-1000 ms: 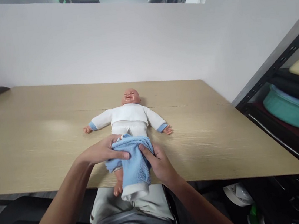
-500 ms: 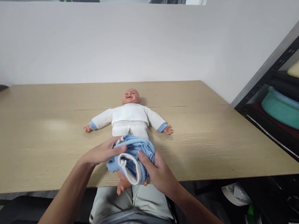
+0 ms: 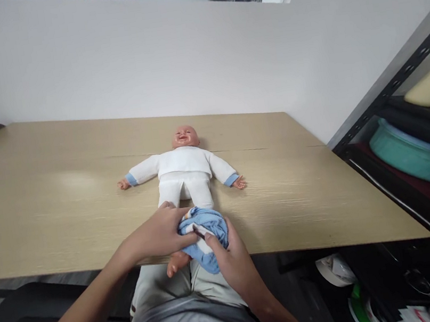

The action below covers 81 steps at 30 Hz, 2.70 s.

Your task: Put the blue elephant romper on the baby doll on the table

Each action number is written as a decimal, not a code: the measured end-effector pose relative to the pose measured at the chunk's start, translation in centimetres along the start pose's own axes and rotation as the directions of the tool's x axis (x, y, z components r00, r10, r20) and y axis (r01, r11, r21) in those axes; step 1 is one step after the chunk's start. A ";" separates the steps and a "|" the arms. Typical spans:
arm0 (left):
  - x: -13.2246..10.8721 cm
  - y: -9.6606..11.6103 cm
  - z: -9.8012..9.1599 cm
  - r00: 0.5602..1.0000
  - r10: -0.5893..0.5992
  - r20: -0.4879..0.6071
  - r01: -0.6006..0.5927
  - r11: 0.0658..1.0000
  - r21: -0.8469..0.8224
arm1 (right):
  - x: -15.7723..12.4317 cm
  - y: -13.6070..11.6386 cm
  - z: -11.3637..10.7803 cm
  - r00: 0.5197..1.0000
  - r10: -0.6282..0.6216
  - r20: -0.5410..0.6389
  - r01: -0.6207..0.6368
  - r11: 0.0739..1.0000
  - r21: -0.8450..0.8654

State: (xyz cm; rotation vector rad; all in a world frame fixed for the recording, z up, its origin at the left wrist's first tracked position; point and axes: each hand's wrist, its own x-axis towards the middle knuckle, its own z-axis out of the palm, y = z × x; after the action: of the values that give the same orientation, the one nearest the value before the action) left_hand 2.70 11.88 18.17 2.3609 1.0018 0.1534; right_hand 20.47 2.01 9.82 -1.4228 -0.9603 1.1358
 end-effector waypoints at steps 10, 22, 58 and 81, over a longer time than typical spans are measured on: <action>-0.7 0.5 2.5 0.999 0.029 -0.031 -0.020 0.963 0.268 | -2.4 2.1 0.0 0.973 -0.087 -0.215 0.058 0.988 -0.140; 0.5 -0.7 1.4 1.000 -0.012 -0.028 0.015 0.990 0.138 | 0.3 2.9 2.3 0.959 -0.136 -0.248 0.111 0.987 -0.113; 1.4 -5.2 -0.5 0.995 -0.093 -0.039 0.059 0.853 -0.519 | 4.1 4.0 1.5 0.847 -0.527 0.060 0.530 0.834 -0.152; 1.6 -5.3 0.6 0.987 -0.084 -0.140 -0.013 0.812 -0.583 | 3.3 3.5 3.2 0.852 -0.520 -0.060 0.502 0.844 -0.190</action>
State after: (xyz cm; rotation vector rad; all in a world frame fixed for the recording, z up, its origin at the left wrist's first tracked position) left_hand 0.65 15.67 14.65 1.7788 0.9069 0.5635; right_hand 18.02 5.37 5.81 -1.2336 -1.2848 0.5811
